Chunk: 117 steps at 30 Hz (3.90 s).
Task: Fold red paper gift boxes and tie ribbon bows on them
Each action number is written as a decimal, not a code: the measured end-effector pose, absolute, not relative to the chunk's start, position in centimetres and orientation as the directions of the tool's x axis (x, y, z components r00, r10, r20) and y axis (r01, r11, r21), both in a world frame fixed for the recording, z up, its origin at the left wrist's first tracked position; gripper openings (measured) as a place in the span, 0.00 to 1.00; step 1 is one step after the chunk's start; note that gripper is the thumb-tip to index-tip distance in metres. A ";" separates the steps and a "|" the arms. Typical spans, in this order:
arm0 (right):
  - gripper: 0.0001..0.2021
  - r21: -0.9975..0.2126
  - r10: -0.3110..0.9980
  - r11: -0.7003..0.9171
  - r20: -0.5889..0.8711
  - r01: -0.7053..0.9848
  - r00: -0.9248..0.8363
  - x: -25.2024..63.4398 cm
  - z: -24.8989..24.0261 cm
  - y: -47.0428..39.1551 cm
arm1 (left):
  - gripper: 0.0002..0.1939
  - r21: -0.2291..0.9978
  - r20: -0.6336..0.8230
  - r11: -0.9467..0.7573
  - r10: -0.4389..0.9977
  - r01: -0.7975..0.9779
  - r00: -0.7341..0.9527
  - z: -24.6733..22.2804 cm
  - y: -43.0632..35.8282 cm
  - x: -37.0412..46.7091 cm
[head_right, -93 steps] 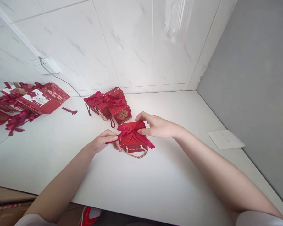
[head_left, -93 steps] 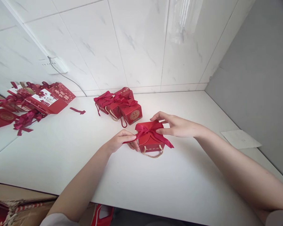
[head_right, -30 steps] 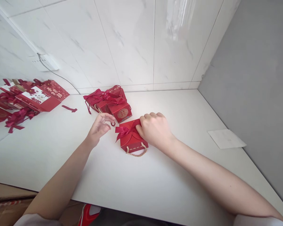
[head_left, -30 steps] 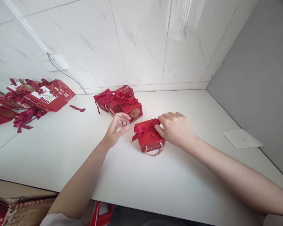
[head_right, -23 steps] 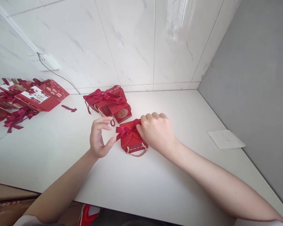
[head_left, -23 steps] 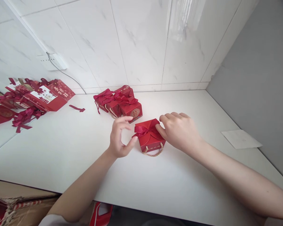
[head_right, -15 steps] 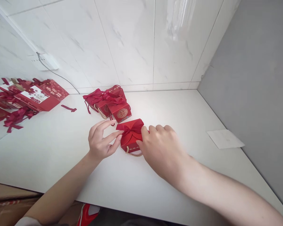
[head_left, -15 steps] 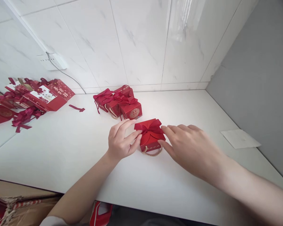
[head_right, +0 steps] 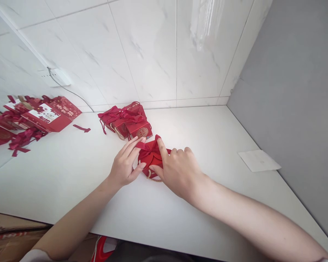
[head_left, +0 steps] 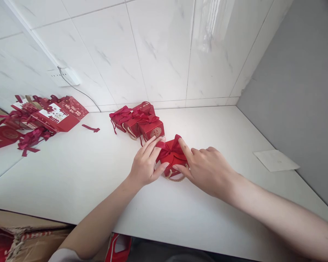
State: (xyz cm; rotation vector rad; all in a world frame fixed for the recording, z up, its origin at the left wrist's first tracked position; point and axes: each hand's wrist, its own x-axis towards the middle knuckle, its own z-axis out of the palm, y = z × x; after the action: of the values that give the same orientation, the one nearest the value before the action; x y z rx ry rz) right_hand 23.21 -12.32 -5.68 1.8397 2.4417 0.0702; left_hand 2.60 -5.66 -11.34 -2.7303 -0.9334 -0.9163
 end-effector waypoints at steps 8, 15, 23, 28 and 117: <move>0.34 0.072 0.953 0.301 -0.048 0.951 -0.298 23.0 -5.9 -12.0 | 0.19 0.227 0.668 -0.776 0.564 0.589 0.485 -11.8 -5.3 2.5; 0.33 0.063 0.953 0.301 0.026 0.952 -0.303 23.8 -6.6 -10.9 | 0.12 0.240 0.680 -0.777 0.563 0.582 0.471 -12.4 -5.1 2.5; 0.20 0.009 0.946 0.324 0.015 0.946 -0.324 25.3 -4.9 -10.4 | 0.09 0.213 0.817 -0.819 0.449 0.533 0.363 -11.9 -5.4 2.3; 0.21 -0.385 0.975 0.178 -0.057 0.905 -0.216 27.8 -5.0 -7.2 | 0.10 0.607 0.611 -0.616 0.766 0.502 0.201 -12.1 -4.4 1.9; 0.18 -0.907 0.680 0.067 -0.263 0.415 -0.684 28.2 -6.1 -6.0 | 0.19 0.962 0.169 -0.271 0.692 0.036 0.701 -11.2 -2.1 -0.2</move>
State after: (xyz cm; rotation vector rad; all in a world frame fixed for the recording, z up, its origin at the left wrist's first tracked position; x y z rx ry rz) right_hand 28.25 -5.99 -6.06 1.2907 2.4503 -1.9293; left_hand -0.21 -2.14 -11.17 -3.8190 -1.2710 -1.5383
